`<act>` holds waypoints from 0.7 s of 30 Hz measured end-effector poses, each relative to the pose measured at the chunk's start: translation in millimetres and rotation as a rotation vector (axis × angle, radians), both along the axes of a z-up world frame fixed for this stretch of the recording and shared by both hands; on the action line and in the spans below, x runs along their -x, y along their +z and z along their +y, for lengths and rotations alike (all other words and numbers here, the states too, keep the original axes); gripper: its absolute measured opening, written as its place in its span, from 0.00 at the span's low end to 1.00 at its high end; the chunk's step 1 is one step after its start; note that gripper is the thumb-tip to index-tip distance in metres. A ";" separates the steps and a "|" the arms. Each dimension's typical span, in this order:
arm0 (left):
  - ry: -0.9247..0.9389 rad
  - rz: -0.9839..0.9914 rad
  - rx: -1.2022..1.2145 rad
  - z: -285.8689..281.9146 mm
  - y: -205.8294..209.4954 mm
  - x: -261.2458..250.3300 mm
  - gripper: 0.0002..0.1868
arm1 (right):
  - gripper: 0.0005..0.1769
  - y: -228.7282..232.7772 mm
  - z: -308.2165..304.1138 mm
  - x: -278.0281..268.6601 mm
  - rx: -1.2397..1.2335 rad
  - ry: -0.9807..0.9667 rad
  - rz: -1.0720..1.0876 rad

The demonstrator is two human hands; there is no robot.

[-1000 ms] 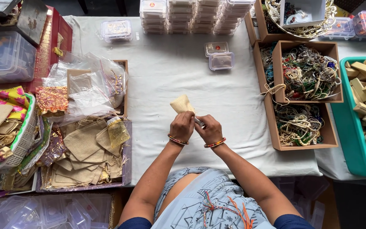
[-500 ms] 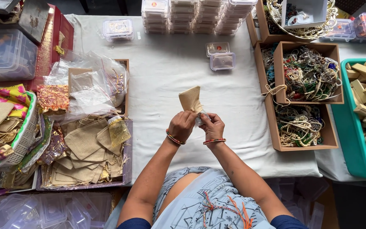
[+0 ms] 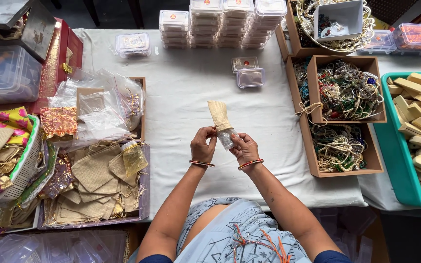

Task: The person places a small plastic container into a beige drawstring pouch, folds the pouch closed, and places it into a larger plastic container. They then pick up a beaded necklace, straighten it on the table, and place it into another pouch.

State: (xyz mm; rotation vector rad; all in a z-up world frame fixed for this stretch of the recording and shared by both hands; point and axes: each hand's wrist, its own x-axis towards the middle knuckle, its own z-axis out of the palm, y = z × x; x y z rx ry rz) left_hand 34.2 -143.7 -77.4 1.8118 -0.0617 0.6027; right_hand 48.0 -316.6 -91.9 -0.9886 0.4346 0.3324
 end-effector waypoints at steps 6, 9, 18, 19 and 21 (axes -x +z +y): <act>0.096 0.185 0.038 -7.6 -6.5 6.6 0.07 | 0.13 -6.2 7.6 4.0 0.081 -0.068 0.108; 0.188 0.316 0.200 -17.6 -19.7 10.2 0.05 | 0.14 -17.5 20.9 9.3 0.123 -0.191 0.064; 0.226 0.644 0.346 -29.1 -71.9 17.8 0.06 | 0.11 -16.3 32.9 23.6 1.006 -0.111 -0.624; 0.225 0.644 0.347 -27.9 -57.5 20.2 0.06 | 0.11 -22.2 29.1 22.1 1.007 -0.111 -0.624; 0.259 0.401 -0.086 -25.5 -29.1 27.2 0.13 | 0.09 -34.5 21.6 21.1 1.157 0.048 -0.734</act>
